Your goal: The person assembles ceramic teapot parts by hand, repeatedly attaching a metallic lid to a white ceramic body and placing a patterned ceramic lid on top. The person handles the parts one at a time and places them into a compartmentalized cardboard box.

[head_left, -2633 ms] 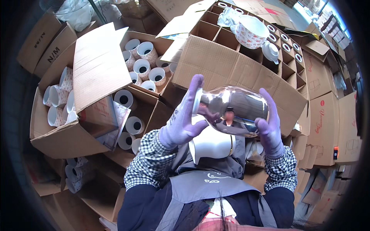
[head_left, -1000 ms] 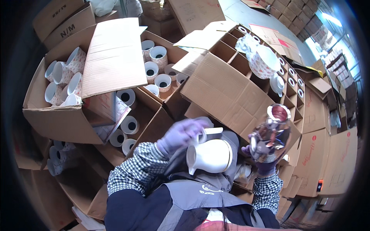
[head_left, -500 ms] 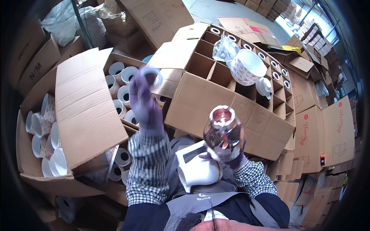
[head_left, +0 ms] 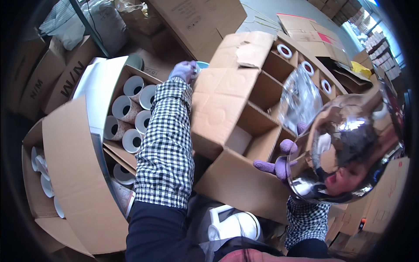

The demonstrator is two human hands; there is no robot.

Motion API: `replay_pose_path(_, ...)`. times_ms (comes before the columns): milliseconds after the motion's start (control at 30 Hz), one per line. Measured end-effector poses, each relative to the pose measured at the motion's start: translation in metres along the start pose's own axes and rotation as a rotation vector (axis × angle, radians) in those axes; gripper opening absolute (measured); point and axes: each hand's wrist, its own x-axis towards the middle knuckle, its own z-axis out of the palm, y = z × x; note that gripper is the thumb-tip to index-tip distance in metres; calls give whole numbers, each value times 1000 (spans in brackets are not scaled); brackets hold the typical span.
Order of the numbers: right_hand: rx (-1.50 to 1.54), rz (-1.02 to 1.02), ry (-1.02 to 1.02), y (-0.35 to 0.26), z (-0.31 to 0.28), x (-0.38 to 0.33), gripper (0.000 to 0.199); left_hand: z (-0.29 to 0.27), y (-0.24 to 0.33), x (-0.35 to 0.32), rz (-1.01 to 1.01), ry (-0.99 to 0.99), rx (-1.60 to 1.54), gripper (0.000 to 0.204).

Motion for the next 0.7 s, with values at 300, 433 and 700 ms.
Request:
replay_pose_path(300,-326,182,504,5,-120,34,86,13,-12,59,-174,95,848,38)
replay_pose_path(433,-391,244,699,9,-140,31,86,13,-64,117,-274,-17,883,40)
replay_pose_path(700,-395,358,925,12,-181,22,87,71,-119,130,55,-443,1670,54)
